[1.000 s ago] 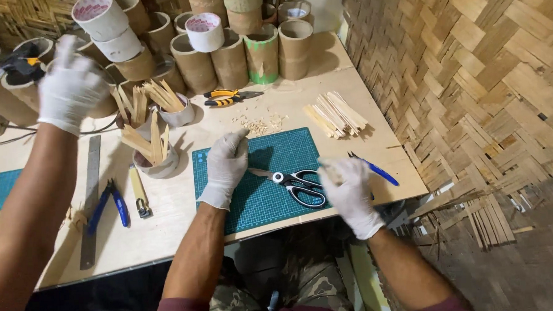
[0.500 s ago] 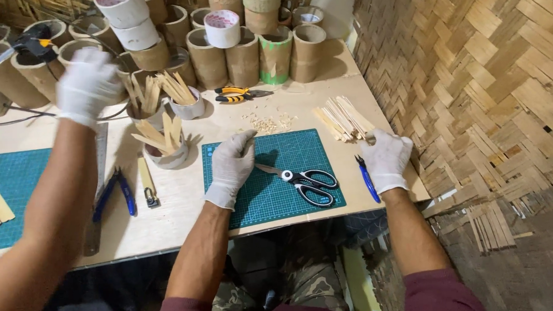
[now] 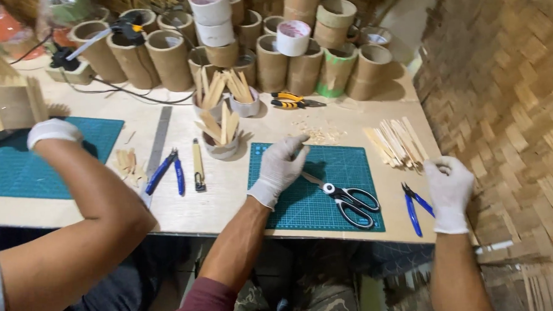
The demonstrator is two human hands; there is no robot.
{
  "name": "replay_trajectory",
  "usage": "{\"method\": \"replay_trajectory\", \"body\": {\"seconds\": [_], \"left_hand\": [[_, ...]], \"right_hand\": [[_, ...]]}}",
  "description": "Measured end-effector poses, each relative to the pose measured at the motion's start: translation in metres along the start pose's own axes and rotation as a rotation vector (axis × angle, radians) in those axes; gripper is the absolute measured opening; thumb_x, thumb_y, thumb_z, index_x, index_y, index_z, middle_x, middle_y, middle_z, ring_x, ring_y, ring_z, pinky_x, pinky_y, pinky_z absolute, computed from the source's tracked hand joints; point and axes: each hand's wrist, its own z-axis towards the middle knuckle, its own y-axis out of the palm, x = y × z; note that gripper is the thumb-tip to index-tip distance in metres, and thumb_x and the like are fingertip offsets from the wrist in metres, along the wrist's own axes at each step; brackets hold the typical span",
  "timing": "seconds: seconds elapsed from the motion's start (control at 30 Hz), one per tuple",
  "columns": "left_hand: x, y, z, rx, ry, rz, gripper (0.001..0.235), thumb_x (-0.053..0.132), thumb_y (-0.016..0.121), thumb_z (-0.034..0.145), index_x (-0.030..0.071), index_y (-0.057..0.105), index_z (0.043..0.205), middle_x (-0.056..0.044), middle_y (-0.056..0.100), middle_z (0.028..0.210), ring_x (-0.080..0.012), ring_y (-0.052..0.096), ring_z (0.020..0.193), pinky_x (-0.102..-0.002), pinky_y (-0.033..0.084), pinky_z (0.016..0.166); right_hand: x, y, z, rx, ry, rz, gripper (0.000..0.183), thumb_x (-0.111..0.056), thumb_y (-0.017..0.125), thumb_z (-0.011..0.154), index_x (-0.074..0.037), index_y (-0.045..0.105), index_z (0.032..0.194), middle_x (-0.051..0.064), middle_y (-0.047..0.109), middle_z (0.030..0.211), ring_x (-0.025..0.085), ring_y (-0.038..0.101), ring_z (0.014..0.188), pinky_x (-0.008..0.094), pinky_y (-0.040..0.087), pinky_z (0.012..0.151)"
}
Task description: Cutting and assembling wooden sticks and paper components to create a decorative flower craft.
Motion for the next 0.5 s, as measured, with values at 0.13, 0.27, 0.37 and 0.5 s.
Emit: {"method": "replay_trajectory", "body": {"seconds": [0.13, 0.27, 0.37, 0.5], "left_hand": [[0.012, -0.008, 0.001, -0.091, -0.063, -0.007, 0.050, 0.041, 0.074, 0.092, 0.022, 0.063, 0.137, 0.002, 0.074, 0.106, -0.0129, 0.057, 0.064, -0.029, 0.049, 0.063], [0.029, -0.011, 0.006, -0.079, 0.329, 0.179, 0.068, 0.059, 0.068, 0.089, 0.012, 0.059, 0.138, -0.017, 0.067, 0.129, -0.0342, 0.066, 0.113, -0.045, 0.054, 0.092], [0.022, 0.004, 0.002, -0.128, 0.424, 0.313, 0.054, 0.050, 0.069, 0.092, 0.013, 0.059, 0.131, -0.011, 0.070, 0.111, -0.0300, 0.067, 0.095, -0.042, 0.052, 0.079], [0.013, 0.002, 0.001, -0.161, 0.284, 0.356, 0.019, 0.025, 0.061, 0.102, 0.016, 0.058, 0.119, -0.007, 0.069, 0.079, -0.0313, 0.064, 0.061, -0.044, 0.046, 0.053]], "right_hand": [[-0.066, -0.007, -0.013, -0.272, -0.035, 0.167, 0.013, -0.008, 0.079, 0.089, -0.001, 0.075, 0.099, 0.009, 0.074, 0.090, 0.012, 0.066, 0.084, 0.026, 0.053, 0.074], [-0.144, -0.006, -0.026, -0.703, -0.241, -0.118, 0.015, -0.019, 0.072, 0.088, -0.008, 0.080, 0.095, 0.007, 0.080, 0.098, 0.020, 0.072, 0.092, 0.035, 0.055, 0.089], [-0.157, 0.022, -0.018, -0.744, -0.394, -0.184, 0.015, -0.024, 0.071, 0.087, -0.013, 0.080, 0.091, 0.000, 0.080, 0.093, 0.015, 0.070, 0.086, 0.032, 0.053, 0.084], [-0.184, 0.038, -0.010, -0.753, -0.401, -0.110, 0.017, -0.018, 0.070, 0.088, -0.008, 0.080, 0.097, 0.003, 0.081, 0.094, 0.015, 0.073, 0.086, 0.029, 0.056, 0.086]]}}
